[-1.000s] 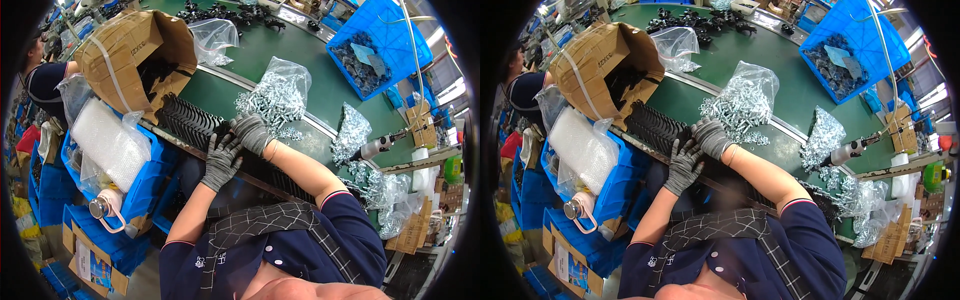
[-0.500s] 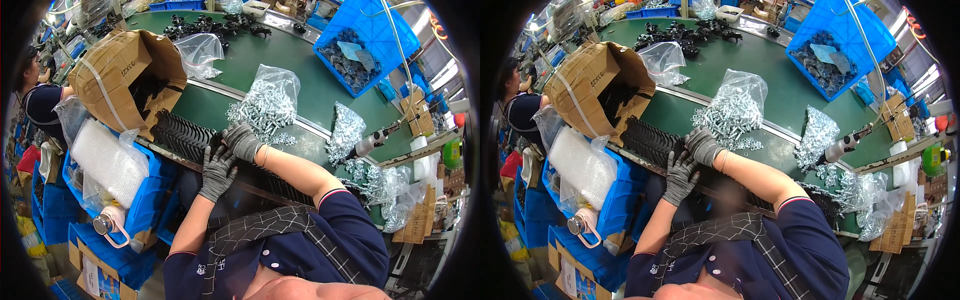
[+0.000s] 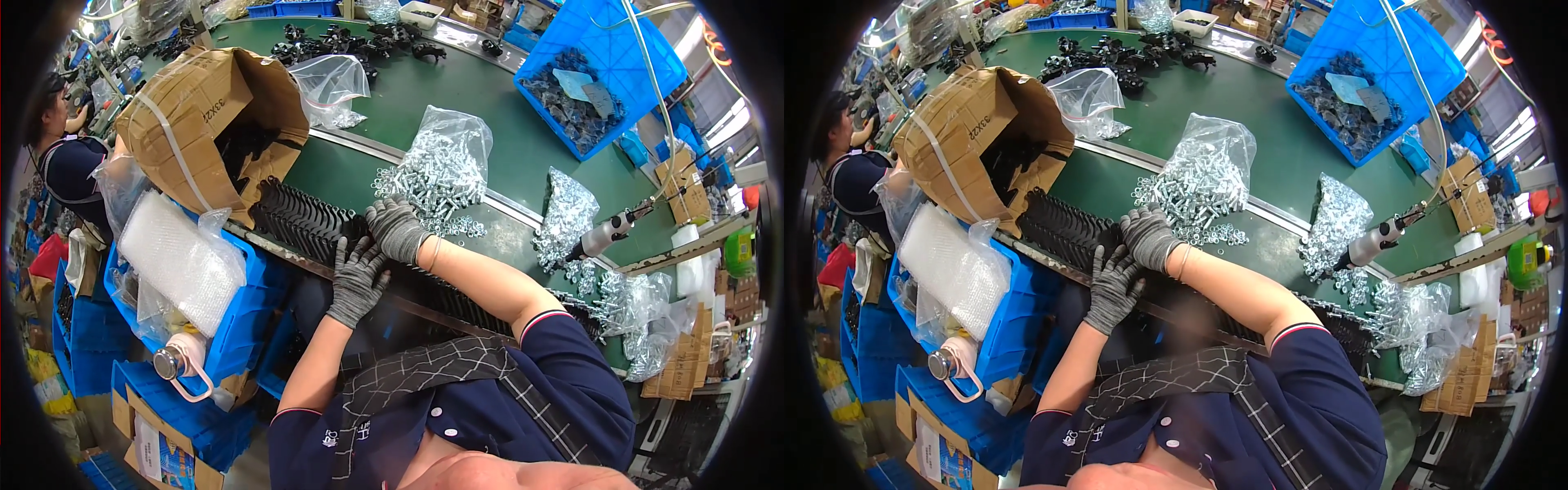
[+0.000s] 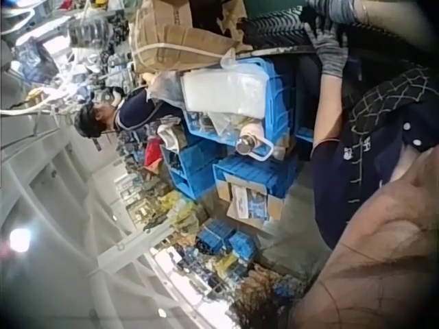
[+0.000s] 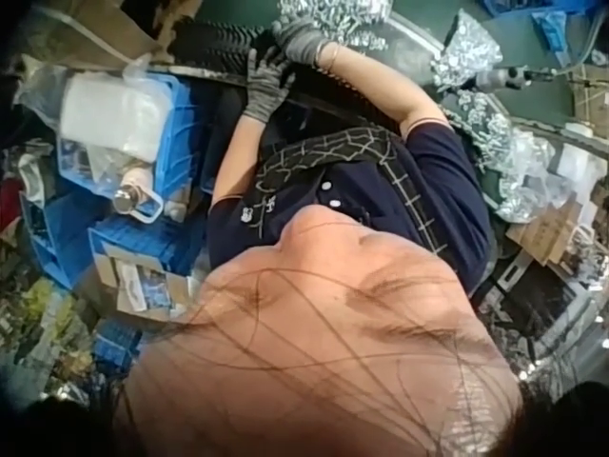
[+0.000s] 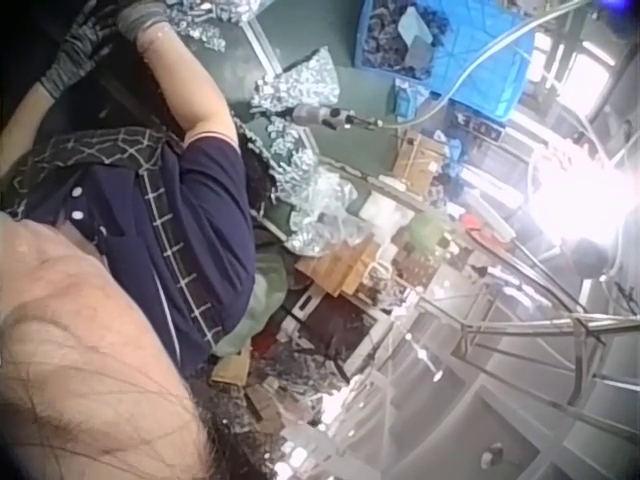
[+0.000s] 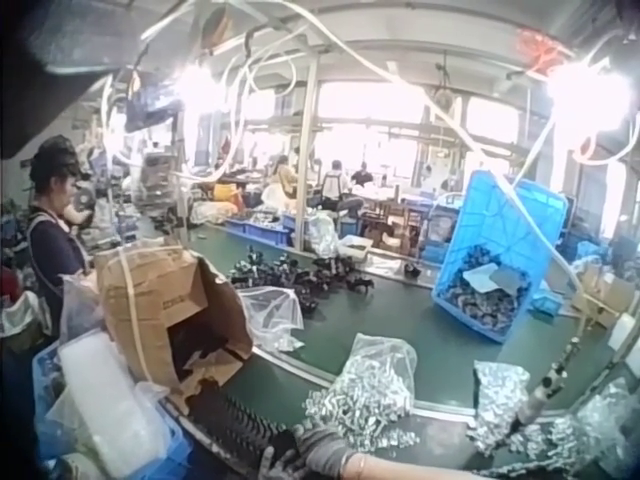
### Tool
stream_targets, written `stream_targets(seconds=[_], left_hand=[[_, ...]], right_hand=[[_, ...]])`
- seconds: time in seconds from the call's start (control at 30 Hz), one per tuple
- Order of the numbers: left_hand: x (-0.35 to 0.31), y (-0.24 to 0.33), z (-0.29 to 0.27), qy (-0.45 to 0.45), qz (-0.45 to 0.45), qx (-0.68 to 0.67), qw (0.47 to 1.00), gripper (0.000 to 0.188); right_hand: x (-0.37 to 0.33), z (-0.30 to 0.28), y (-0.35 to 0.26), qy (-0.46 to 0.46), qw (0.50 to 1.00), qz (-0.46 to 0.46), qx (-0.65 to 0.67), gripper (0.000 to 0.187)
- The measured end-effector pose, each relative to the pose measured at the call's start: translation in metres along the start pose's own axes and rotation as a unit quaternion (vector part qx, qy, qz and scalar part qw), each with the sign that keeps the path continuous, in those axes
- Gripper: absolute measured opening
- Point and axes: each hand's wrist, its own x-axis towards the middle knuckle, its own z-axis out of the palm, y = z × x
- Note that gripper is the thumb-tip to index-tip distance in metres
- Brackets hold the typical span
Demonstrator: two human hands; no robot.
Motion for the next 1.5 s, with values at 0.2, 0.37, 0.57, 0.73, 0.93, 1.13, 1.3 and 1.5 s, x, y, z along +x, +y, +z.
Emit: stream_targets(seconds=[0.2, 0.37, 0.57, 0.73, 0.93, 1.13, 1.3, 1.5], left_hand=[[0.002, -0.001, 0.002, 0.000, 0.006, 0.005, 1.000, 0.043], [0.002, 0.000, 0.001, 0.007, 0.012, 0.012, 1.000, 0.043], [0.002, 0.000, 0.002, 0.002, 0.021, 0.012, 1.000, 0.045], [0.001, 0.004, -0.001, 0.033, 0.018, 0.017, 0.999, 0.044], [0.000, 0.005, -0.001, 0.082, 0.003, -0.010, 0.997, 0.042], [-0.004, 0.000, 0.000, 0.095, 0.015, -0.010, 0.995, 0.040], [0.014, 0.010, 0.000, 0.097, 0.049, -0.025, 0.994, 0.038], [-0.001, 0.000, 0.001, 0.088, 0.012, -0.019, 0.996, 0.037]], right_hand=[[-0.006, 0.004, 0.002, 0.074, 0.997, 0.009, 0.009, 0.033], [0.000, 0.002, 0.002, -0.025, 1.000, 0.001, 0.017, 0.034], [-0.002, 0.009, 0.001, 0.045, 0.999, 0.004, 0.003, 0.034], [-0.002, -0.010, 0.014, -0.023, 0.998, 0.018, 0.058, 0.029], [-0.047, -0.017, 0.118, -0.203, 0.977, 0.051, 0.032, 0.016], [-0.071, 0.011, 0.136, -0.052, 0.993, -0.060, -0.088, 0.019], [-0.126, 0.113, 0.203, -0.070, 0.851, 0.270, 0.444, 0.019], [-0.145, -0.003, 0.129, -0.084, 0.943, 0.105, 0.304, 0.011]])
